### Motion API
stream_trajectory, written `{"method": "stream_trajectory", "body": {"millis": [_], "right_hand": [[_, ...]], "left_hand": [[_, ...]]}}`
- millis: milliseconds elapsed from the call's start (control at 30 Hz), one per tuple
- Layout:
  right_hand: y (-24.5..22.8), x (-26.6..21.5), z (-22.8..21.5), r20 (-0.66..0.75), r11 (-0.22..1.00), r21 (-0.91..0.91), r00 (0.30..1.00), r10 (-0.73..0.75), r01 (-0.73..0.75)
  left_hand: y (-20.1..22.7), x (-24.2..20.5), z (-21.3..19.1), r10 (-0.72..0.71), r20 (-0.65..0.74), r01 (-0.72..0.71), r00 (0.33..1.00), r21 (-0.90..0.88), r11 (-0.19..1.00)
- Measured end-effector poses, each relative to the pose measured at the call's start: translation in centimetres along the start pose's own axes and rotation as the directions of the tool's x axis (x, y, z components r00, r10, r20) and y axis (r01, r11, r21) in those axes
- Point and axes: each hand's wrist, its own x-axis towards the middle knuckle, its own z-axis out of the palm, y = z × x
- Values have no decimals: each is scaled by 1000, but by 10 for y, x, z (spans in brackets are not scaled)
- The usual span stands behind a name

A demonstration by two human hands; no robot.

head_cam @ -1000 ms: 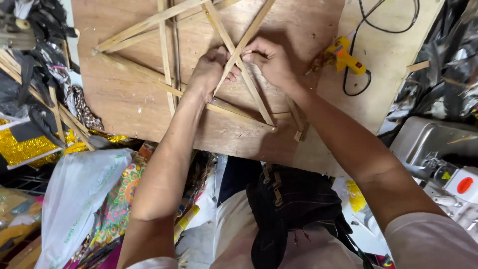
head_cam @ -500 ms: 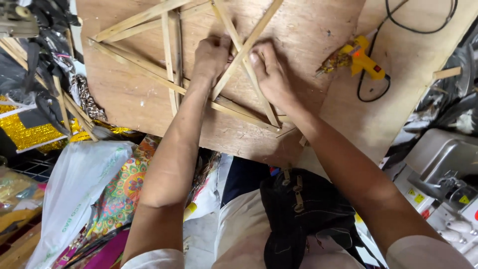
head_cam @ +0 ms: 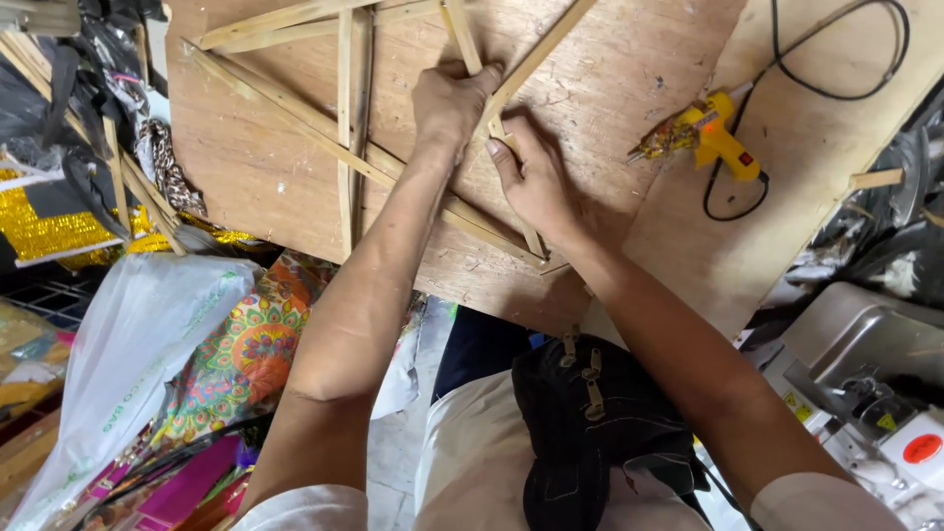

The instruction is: Assembling a 3D star-shaped frame from thin wooden sticks using a glue gun and manual alignment.

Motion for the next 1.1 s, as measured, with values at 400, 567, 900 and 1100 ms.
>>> {"method": "stream_trajectory", "body": {"millis": [400, 567, 900, 1100], "right_hand": [[39, -24, 16, 16, 970, -130, 978, 210, -206], [45, -24, 17, 28, 975, -178, 990, 141, -134], [10, 22, -17, -92, 951, 111, 949, 300, -290], [113, 86, -59, -466, 799, 221, 659, 590, -559]], "left_hand": [[-5, 0, 2, -53, 75, 58, 996, -69, 996], [-18, 17, 6, -62, 84, 71, 995, -106, 992], [-19, 12, 7, -35, 38, 39, 999, -107, 993], [-29, 17, 14, 89, -27, -92, 996, -136, 986]]}}
